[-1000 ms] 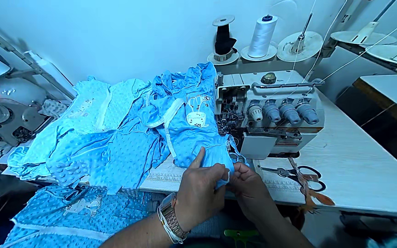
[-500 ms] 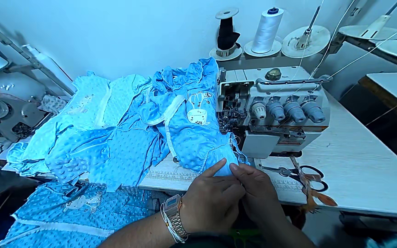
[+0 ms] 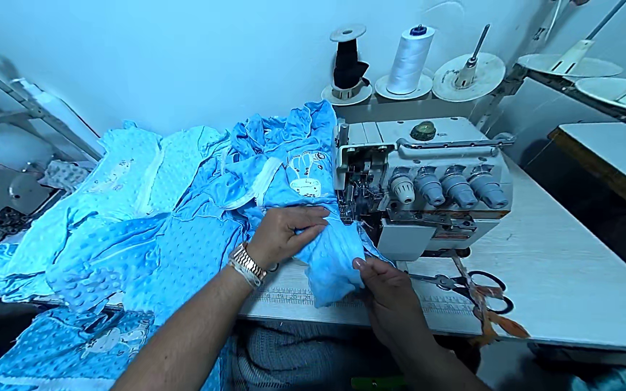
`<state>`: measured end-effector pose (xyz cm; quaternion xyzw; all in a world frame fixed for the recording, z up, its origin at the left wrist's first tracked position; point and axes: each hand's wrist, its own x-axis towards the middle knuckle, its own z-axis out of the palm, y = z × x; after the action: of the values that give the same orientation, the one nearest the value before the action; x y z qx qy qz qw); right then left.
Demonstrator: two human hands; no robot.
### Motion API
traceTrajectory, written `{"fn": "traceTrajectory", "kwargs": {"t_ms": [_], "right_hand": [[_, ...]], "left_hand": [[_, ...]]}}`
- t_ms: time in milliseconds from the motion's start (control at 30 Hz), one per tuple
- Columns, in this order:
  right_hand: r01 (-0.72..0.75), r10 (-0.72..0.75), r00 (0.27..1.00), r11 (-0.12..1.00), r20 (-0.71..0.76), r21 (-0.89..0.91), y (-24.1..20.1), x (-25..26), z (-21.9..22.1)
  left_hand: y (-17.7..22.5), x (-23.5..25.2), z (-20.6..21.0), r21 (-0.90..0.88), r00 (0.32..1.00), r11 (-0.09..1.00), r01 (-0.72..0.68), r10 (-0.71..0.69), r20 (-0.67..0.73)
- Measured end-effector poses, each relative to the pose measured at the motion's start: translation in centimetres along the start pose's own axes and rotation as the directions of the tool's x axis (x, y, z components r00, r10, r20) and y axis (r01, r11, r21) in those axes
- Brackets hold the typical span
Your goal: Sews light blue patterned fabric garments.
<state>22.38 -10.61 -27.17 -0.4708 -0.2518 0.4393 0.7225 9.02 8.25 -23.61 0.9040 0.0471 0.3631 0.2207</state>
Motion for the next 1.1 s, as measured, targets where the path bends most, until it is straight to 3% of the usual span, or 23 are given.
{"fn": "traceTrajectory", "kwargs": {"t_ms": [133, 233, 333, 400, 467, 567, 700, 767, 900, 1100], "right_hand": [[-0.013, 0.013, 0.999, 1.0, -0.039, -0.005, -0.1, 0.1, 1.1], [-0.011, 0.011, 0.998, 1.0, -0.06, -0.004, 0.0, 0.0, 1.6], [0.002, -0.006, 0.997, 0.999, -0.081, -0.043, 0.2, -0.3, 1.8], [0.032, -0.039, 0.996, 0.995, -0.077, -0.094, 0.5, -0.6, 1.7], [0.055, -0.063, 0.996, 0.991, -0.06, -0.124, 0.8, -0.9, 1.6], [0.093, -0.1, 0.994, 0.978, -0.032, -0.186, 1.0, -1.4, 1.5], [0.083, -0.085, 0.996, 0.98, -0.004, -0.183, 0.6, -2.7, 1.2], [0.058, -0.063, 0.998, 0.985, -0.021, -0.164, 0.6, -3.2, 1.2], [0.056, -0.066, 0.997, 0.985, -0.052, -0.164, 0.1, -4.3, 1.4], [0.024, -0.034, 0.998, 0.978, -0.045, -0.206, -0.1, -5.7, 1.1]], "left_hand": [[-3.2, 1.9, -0.8, 0.048, 0.99, 0.991, -0.129, 0.126, 0.06], [-4.5, 3.1, -1.4, 0.273, 0.947, 0.907, -0.321, 0.302, 0.108], [-2.5, 3.4, -2.6, 0.477, 0.932, 0.801, -0.362, 0.316, 0.177], [1.8, 2.7, -2.5, 0.444, 0.962, 0.853, -0.273, 0.248, 0.114], [6.6, 1.3, -1.6, 0.274, 0.991, 0.961, -0.046, 0.009, 0.136], [10.0, -0.5, 0.0, 0.228, 0.894, 0.932, 0.283, -0.343, 0.289], [11.5, -2.1, 1.2, 0.183, 0.826, 0.855, 0.485, -0.517, 0.223], [11.8, -3.4, 2.0, 0.147, 0.869, 0.873, 0.465, -0.481, 0.111], [11.9, -5.3, 3.5, 0.108, 0.956, 0.955, 0.275, -0.26, -0.134], [11.7, -6.1, 3.9, 0.185, 0.979, 0.977, 0.106, -0.07, -0.189]]}}
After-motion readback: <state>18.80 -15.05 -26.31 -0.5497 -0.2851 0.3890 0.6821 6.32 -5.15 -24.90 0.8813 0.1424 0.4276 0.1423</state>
